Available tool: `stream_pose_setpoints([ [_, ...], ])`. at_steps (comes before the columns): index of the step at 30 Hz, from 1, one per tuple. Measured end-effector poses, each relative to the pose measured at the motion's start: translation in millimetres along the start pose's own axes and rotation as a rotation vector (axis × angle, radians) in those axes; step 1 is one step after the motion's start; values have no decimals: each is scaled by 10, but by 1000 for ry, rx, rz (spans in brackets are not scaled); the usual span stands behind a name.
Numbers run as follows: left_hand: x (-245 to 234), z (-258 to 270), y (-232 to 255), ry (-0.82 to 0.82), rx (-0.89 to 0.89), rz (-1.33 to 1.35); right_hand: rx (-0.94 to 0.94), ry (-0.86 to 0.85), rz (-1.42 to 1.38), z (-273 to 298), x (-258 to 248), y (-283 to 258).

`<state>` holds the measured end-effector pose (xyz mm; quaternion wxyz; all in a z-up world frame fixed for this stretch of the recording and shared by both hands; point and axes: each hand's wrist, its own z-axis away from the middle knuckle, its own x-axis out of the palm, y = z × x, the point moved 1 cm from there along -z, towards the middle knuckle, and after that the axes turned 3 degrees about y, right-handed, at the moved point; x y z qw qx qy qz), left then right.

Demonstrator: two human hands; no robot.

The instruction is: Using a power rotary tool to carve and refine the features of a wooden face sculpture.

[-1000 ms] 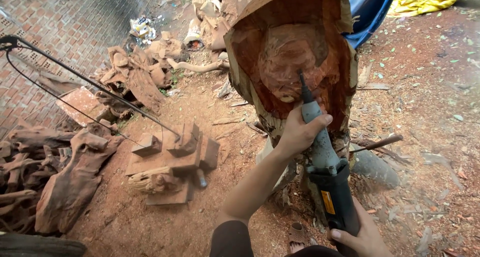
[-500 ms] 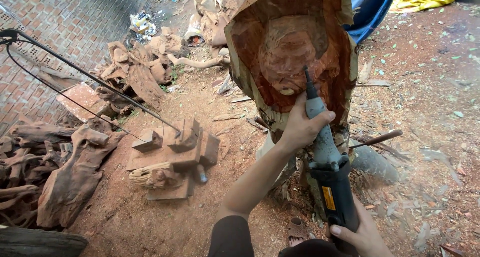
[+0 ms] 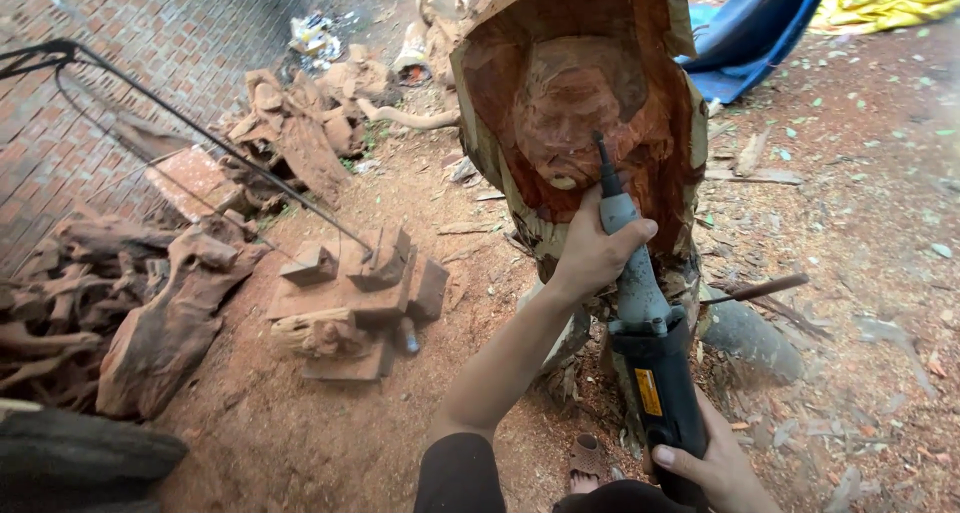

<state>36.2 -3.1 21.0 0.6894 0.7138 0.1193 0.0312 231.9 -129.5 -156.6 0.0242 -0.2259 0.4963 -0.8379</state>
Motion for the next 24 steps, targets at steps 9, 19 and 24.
stream_pose_setpoints([
  [9,160,-3,33,82,-44,-55,-72,-179,-15,-36,-322,-127],
  [19,273,51,138,130,-123,-143,-101,-270,15,59,-362,-289],
  [24,204,70,50,89,-31,-86,-126,-223,0,58,-289,-147],
])
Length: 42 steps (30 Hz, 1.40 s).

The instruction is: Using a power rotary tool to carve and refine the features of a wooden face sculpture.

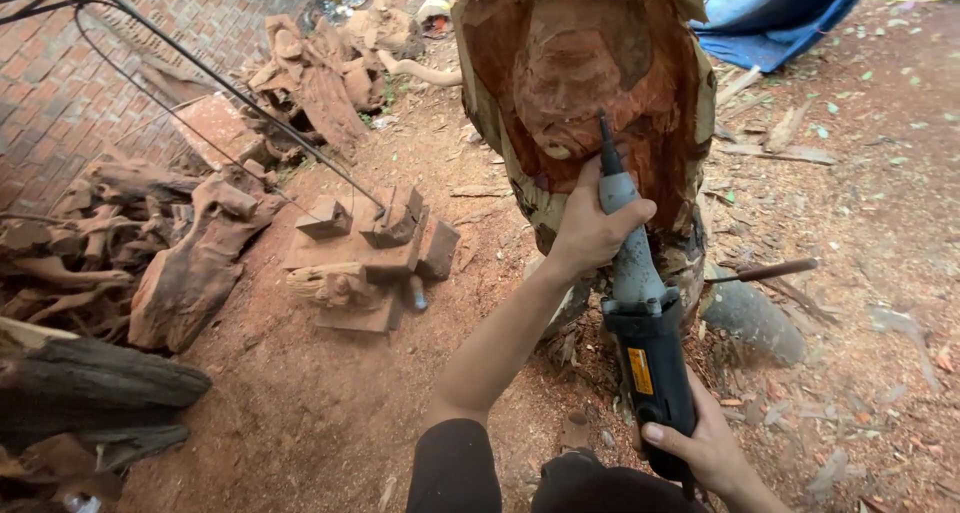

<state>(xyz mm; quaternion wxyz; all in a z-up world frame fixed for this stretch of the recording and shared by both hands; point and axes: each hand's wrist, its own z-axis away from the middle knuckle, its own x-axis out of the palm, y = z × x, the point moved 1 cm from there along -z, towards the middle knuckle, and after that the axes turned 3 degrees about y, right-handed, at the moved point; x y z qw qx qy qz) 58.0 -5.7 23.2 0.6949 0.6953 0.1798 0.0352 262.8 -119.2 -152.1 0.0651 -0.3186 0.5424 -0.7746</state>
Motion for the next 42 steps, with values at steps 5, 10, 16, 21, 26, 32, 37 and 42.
stream_pose_setpoints([
  [5,-149,-13,-48,-58,70,43,-92,29,12,-34,198,107],
  [10,-339,-115,-213,-159,55,188,-37,164,25,-79,514,255],
  [16,-567,-209,-417,-267,144,187,-130,254,-42,-99,1022,459],
  [21,-745,-199,-494,-358,176,265,-125,419,109,-120,1327,545],
  [26,-828,-215,-494,-436,208,337,-92,541,206,-197,1453,597],
  [32,-870,-267,-576,-399,196,255,-77,571,291,-233,1520,672],
  [37,-843,-346,-761,-411,278,376,-56,635,424,-226,1551,664],
  [42,-774,-421,-914,-443,330,472,0,684,627,-223,1419,634],
])
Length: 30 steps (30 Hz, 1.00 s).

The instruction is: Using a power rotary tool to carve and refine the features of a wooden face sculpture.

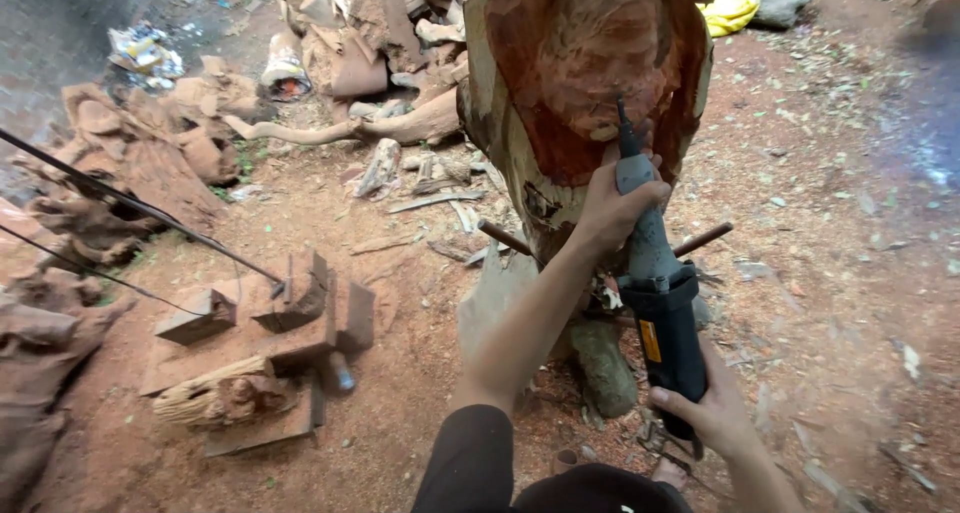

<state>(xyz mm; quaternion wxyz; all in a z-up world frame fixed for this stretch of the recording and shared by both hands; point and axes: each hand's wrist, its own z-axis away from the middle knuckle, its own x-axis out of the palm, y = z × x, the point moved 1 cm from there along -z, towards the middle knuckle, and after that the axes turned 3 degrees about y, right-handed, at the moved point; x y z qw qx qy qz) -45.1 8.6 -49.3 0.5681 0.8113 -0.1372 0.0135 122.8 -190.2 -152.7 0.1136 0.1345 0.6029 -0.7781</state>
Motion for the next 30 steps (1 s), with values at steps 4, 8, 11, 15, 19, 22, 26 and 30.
stream_pose_setpoints([
  [4,-72,-105,-439,146,-62,75,-198,11,198,-177,-100,282],
  [8,-104,-55,-473,156,-9,99,-126,-19,275,-17,-199,-59],
  [11,-78,60,-169,124,36,33,116,-32,147,117,-237,-424],
  [15,89,140,93,193,-71,-2,43,-129,37,-59,-280,81],
  [19,98,129,180,223,-72,-90,138,-232,-251,59,-292,-200],
  [22,105,113,206,238,-72,-123,121,-274,-351,30,-334,-279],
  [26,188,113,379,231,-89,-117,55,-304,-414,-99,-339,-5],
  [30,155,106,332,236,-91,-97,22,-298,-309,-113,-372,-61],
])
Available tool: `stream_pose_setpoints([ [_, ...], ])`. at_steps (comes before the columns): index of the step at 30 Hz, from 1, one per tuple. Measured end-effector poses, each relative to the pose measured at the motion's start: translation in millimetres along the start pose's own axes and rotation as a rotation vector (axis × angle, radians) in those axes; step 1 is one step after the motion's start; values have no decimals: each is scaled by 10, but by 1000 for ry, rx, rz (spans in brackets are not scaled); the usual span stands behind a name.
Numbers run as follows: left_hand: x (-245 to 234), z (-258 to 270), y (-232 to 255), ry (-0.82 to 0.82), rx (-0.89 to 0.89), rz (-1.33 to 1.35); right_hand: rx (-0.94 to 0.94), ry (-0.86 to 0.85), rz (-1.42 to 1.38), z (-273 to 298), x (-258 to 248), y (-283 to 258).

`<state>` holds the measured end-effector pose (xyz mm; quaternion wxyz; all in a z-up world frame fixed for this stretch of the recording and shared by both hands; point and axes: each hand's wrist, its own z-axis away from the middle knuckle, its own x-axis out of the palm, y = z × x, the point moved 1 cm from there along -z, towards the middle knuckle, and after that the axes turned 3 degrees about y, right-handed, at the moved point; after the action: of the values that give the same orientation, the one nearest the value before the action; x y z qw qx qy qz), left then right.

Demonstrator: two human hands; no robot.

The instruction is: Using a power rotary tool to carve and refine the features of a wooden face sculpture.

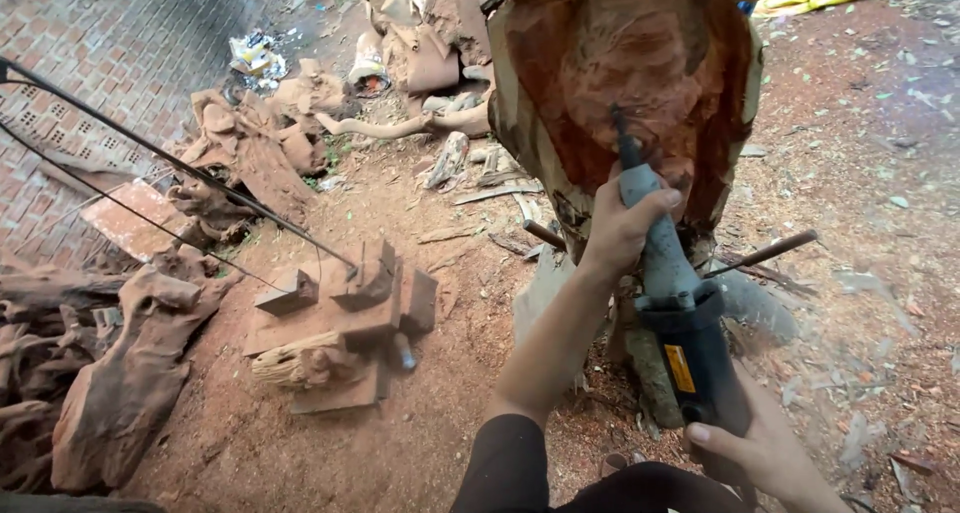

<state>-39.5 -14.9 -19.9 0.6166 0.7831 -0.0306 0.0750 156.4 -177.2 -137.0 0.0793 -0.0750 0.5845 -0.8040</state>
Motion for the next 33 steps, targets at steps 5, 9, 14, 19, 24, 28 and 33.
stream_pose_setpoints([
  [5,-46,-2,-56,-4,-9,23,71,14,161,58,34,-195],
  [9,-59,-37,16,5,-31,11,203,41,73,113,133,-362],
  [14,-64,-13,17,-26,-28,20,154,47,121,86,83,-251],
  [19,-51,2,88,-7,-52,40,152,33,182,94,12,-206],
  [24,-48,-45,127,1,-106,11,245,13,-206,275,234,-653],
  [28,-54,-66,106,-12,-94,42,348,34,-150,258,228,-724],
  [33,-17,-75,212,-16,-160,38,109,-29,-362,191,265,-311],
])
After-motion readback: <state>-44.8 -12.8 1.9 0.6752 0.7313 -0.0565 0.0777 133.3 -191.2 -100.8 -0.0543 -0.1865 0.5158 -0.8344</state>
